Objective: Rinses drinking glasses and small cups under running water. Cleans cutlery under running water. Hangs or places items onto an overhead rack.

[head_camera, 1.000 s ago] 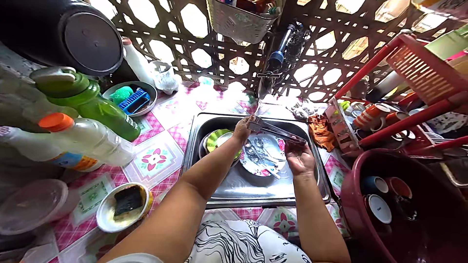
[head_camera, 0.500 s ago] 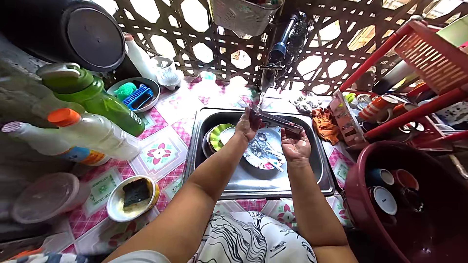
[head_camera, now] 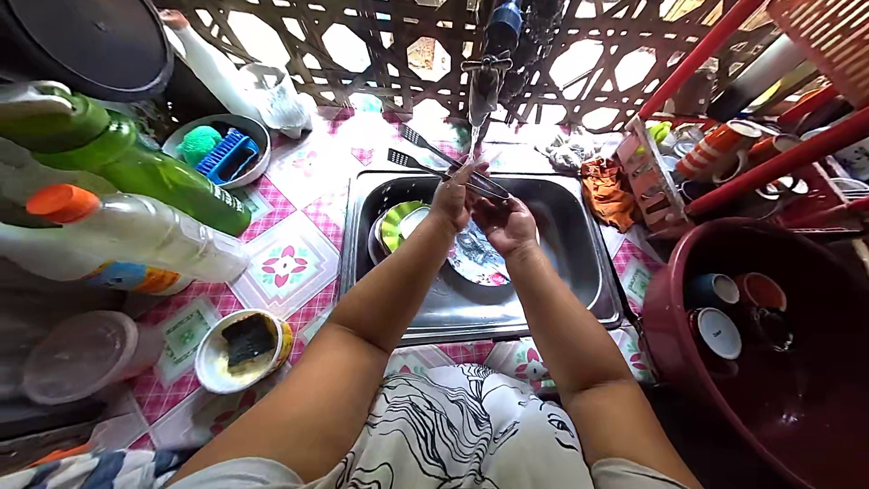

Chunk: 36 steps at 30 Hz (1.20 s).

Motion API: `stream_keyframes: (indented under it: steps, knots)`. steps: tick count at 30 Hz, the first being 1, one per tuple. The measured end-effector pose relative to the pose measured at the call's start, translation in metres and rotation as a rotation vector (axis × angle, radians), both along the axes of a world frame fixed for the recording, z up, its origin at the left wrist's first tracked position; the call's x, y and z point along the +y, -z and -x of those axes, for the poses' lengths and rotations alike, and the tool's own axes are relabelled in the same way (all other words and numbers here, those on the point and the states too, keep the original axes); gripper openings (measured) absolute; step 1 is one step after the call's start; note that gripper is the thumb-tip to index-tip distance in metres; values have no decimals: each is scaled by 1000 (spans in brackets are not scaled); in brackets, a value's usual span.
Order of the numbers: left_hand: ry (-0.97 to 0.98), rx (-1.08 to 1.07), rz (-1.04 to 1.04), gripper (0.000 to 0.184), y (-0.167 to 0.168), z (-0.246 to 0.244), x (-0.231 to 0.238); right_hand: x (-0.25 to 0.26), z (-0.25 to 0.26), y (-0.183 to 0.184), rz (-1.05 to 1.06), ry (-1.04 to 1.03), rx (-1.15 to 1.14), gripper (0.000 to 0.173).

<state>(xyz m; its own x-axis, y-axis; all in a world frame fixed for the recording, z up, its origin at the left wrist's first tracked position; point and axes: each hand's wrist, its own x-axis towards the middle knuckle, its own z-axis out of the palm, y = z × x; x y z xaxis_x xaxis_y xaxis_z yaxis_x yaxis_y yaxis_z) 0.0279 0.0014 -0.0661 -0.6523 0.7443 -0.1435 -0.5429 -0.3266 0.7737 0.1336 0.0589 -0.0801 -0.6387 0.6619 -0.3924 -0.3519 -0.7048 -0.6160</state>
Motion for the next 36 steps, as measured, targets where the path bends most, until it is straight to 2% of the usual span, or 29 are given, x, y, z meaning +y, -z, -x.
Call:
stream_keyframes:
  steps: [2,4,5,8,10,12,15,17,19,21,24,27,29,30,32,33,34,36]
  knots:
    - [-33,181,132,43,-1,12,-21,3,13,4,-62,-158,-186,36]
    - [-7,335,228,53,-2,15,-39,5,26,1,-100,-241,-224,41]
    - [-23,344,232,54,2,17,-42,5,37,-1,-91,-236,-216,45]
    - [-153,256,137,40,16,25,-39,-2,70,-17,-31,-135,-148,54]
    - [-213,287,54,34,19,23,-40,-12,84,-33,8,-52,-126,48]
    - [-279,390,47,32,19,20,-41,-20,88,-41,-15,-66,-176,44]
    - [-285,569,106,33,21,15,-43,-28,77,-39,-73,-221,-293,46]
    - [-248,694,59,29,32,14,-37,-28,67,-33,-121,-251,-289,37]
    - [-198,753,-8,24,46,11,-32,-26,51,-26,-122,-255,-290,37]
    - [-142,808,-42,24,59,9,-32,-20,29,-15,-71,-261,-286,47]
    - [-119,1005,-43,28,78,7,-33,-14,-8,5,-23,-320,-281,59]
    - [-25,1301,95,24,80,5,-34,-22,-46,6,-42,-425,-231,65]
    - [163,1515,236,22,67,-1,-34,-21,-68,10,-36,-559,-63,72]
    - [224,1642,250,22,62,-6,-33,-20,-76,12,-24,-591,-4,68]
    - [263,1860,182,20,53,-13,-25,-19,-84,9,-3,-555,-8,46]
    - [230,1934,146,19,48,-15,-20,-18,-86,5,-20,-522,-23,37]
    - [152,1977,128,20,46,-17,-15,-15,-88,-1,-36,-496,-28,37]
    - [-35,1967,172,42,39,-19,-4,-5,-89,-15,-66,-456,-76,35]
